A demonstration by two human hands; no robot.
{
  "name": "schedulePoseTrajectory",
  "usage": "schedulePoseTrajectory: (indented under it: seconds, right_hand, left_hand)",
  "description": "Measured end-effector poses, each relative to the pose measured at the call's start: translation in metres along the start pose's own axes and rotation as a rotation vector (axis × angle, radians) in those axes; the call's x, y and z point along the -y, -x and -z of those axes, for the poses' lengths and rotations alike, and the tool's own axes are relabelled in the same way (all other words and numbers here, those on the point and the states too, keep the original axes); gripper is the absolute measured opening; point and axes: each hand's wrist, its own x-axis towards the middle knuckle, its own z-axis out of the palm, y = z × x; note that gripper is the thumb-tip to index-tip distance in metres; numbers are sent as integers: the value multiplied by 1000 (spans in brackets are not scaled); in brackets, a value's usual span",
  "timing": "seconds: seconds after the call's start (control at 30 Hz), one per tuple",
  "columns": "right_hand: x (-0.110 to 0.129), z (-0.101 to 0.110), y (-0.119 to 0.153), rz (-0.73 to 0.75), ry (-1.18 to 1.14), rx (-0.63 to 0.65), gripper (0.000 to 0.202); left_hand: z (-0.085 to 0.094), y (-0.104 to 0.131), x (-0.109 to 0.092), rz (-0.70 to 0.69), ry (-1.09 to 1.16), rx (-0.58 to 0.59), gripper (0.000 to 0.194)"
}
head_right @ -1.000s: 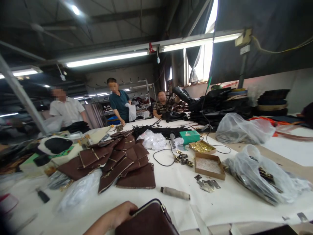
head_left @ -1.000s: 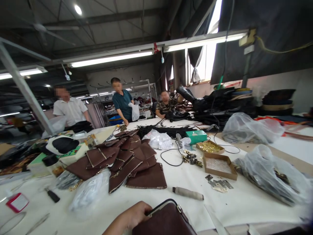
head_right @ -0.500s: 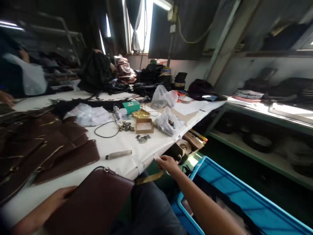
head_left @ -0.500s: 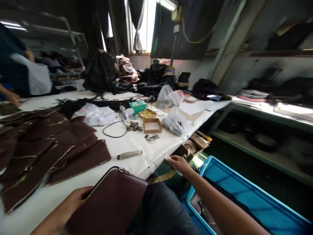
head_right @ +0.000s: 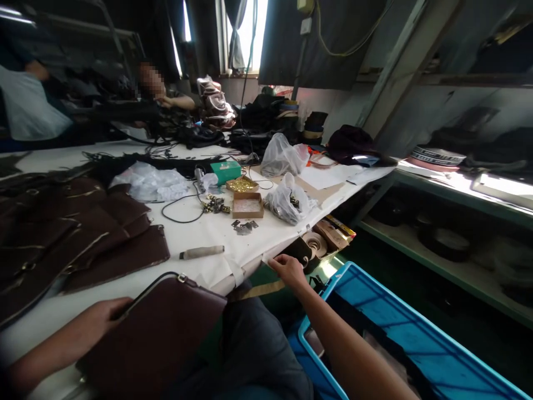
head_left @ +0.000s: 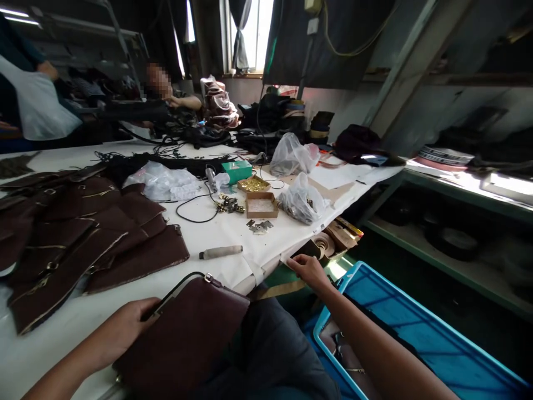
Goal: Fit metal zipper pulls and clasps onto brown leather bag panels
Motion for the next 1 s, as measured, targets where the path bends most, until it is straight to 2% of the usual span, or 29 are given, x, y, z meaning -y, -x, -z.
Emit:
schedulePoseTrajectory:
  seconds: [0.07,0.17,0.3,0.37,0.43,0.5,0.53,0.63,0.7,0.77,0.83,1.0]
  right_hand:
    - [7,0,2,3,29,40,46]
    - [16,0,3,17,71,100,52]
    - [24,7,3,62,199,52,53]
    - [38,9,10,134,265,29,53]
    - [65,2,27,247,264,18,51]
    - [104,-19,52,375,188,56,47]
    - [124,-34,66,456,143,130,44]
    - [179,-89,98,673,72,463,34]
    - [197,-124,107,704,127,644,25]
    - [199,-148,110,695,268,721,17]
    - [191,-160,109,689,409,702,14]
    - [166,-164,109,727,619,604,14]
  left_hand:
    - [0,3,-4,-37,3,-14,49]
    - [0,10,-11,-41,-3,-94,63]
    - [-2,24,-27,-180,-46,-119,47]
    - [-4,31,-37,-191,-74,-100,41]
    - [-7,37,-48,-181,-105,-87,40]
    - [-10,40,-56,-188,-129,-72,38]
    - [-12,41,-59,-196,-141,-69,37]
    - [-17,42,-64,-210,-195,-108,33]
    - [-20,42,-62,-213,-192,-141,31]
    - [-21,41,-56,-243,-144,-145,34]
    - [-21,39,-48,-283,-81,-115,39]
    - [-18,26,-37,-365,41,37,44]
